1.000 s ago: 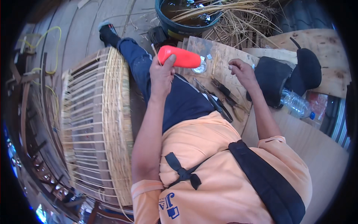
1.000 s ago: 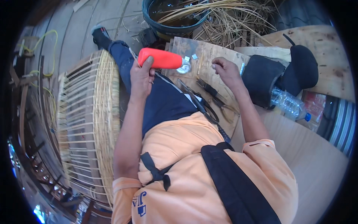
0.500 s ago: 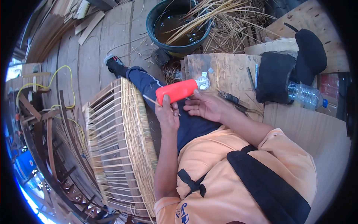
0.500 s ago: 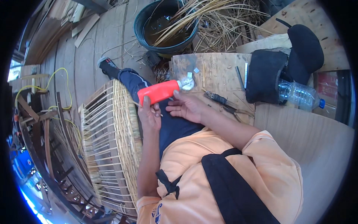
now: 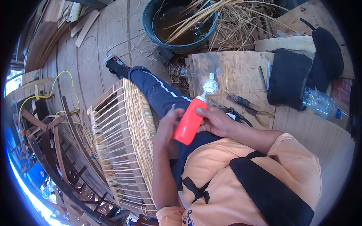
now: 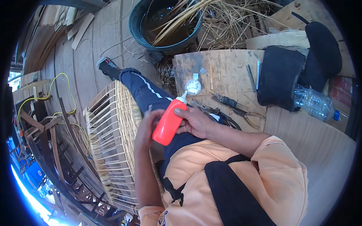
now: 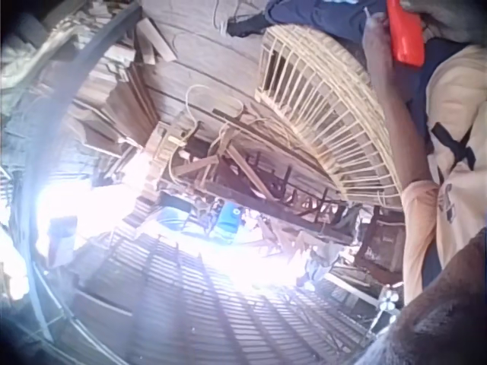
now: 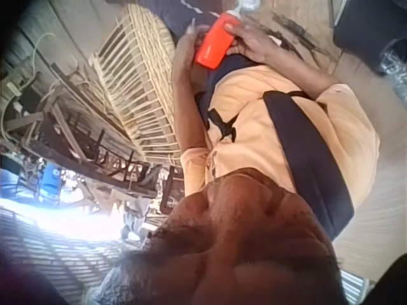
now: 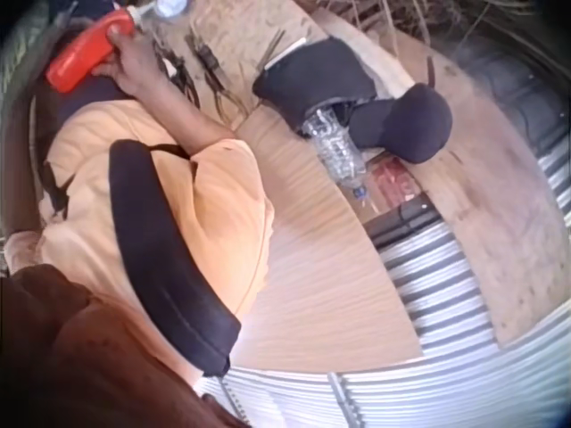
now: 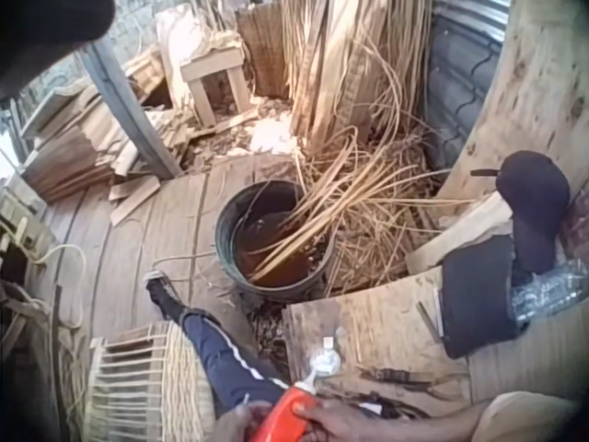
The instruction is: The person is weaving thin bamboo strips onto a cage frame and applying glue to secure them.
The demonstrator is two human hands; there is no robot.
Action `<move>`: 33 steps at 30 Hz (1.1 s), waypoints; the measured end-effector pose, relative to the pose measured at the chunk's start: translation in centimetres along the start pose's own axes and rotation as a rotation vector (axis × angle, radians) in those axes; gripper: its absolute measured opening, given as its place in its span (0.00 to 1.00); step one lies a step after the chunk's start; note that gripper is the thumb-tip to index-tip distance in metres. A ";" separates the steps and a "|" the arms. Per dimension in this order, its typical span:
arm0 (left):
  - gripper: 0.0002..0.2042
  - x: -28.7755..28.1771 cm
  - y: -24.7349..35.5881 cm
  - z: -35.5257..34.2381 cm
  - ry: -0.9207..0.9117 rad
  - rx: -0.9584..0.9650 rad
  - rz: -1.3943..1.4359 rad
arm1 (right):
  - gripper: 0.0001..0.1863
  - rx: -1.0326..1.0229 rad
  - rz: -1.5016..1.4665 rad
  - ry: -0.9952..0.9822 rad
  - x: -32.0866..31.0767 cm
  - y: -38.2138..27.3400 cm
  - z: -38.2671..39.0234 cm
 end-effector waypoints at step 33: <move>0.16 5.1 0.6 -3.6 -0.140 -0.112 -0.289 | 0.21 -0.004 -0.039 0.268 -2.1 -0.7 1.4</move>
Point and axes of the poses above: each hand's wrist, its own z-axis away from the middle knuckle, its own x-axis out of the palm, y = z × x, the point moved 2 cm from there along -z, towards the middle knuckle, and after that the axes turned 4 degrees about x, right-handed, at the moved point
